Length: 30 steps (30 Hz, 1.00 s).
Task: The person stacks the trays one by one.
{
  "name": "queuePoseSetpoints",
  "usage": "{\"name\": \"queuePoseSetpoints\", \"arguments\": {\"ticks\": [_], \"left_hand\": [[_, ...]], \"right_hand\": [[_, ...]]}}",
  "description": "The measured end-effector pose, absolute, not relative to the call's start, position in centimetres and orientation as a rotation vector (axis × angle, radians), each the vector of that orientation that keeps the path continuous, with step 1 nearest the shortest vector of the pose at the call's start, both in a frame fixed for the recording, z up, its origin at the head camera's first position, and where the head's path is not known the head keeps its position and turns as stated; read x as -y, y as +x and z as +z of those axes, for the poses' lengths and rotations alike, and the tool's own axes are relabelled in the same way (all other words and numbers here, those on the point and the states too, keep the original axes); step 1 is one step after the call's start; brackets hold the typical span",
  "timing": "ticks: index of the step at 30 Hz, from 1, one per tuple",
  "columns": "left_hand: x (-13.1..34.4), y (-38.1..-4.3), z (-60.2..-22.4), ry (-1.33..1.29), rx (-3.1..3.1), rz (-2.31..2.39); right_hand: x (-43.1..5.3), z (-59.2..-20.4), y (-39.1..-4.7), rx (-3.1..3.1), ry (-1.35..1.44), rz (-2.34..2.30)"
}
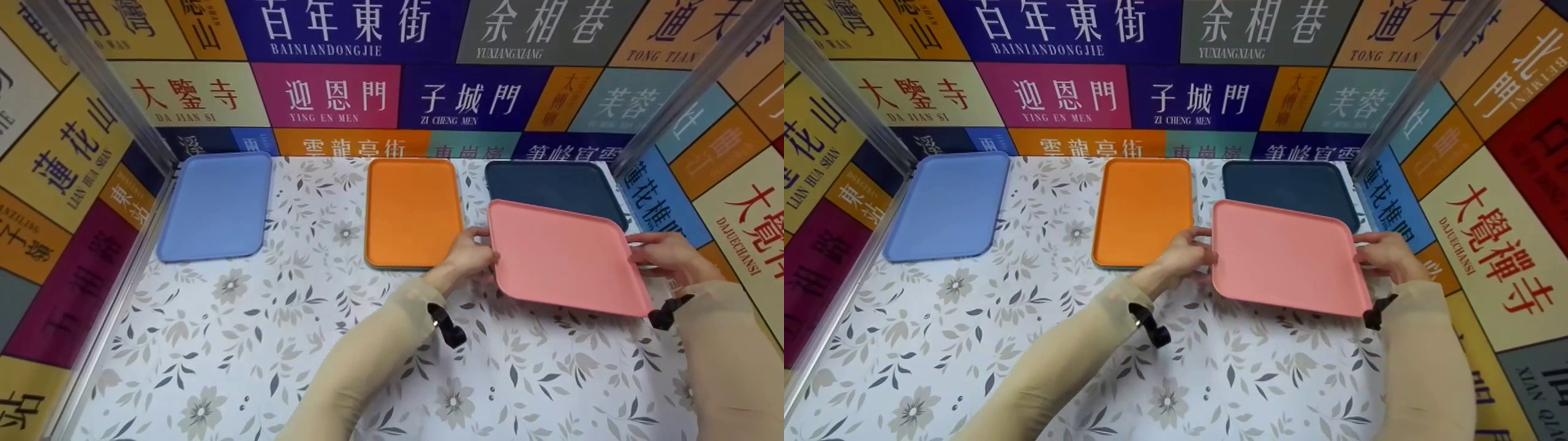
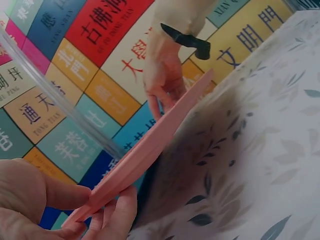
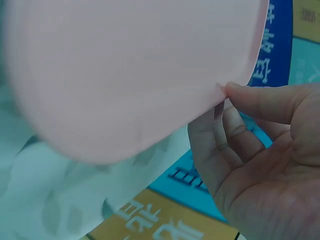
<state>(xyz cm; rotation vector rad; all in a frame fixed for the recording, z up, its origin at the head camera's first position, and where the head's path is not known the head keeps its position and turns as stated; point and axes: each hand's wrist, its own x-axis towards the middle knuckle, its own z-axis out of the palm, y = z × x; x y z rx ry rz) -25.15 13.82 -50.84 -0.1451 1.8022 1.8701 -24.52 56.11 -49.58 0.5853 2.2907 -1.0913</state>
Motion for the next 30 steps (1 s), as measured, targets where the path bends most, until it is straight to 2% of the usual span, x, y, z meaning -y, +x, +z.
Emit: {"name": "queuePoseSetpoints", "arguments": {"ticks": [12, 30], "left_hand": [[-7.8, -28.9, -50.5, -0.077, -1.691, 1.864], [1.0, -31.0, -50.9, -0.104, -1.748, 1.812]], "right_hand": [[-51.1, -48.6, -26.9, -2.376, 0.415, -1.136], [-43.2, -49.1, -29.5, -2.424, 0.318, -1.373]]}}
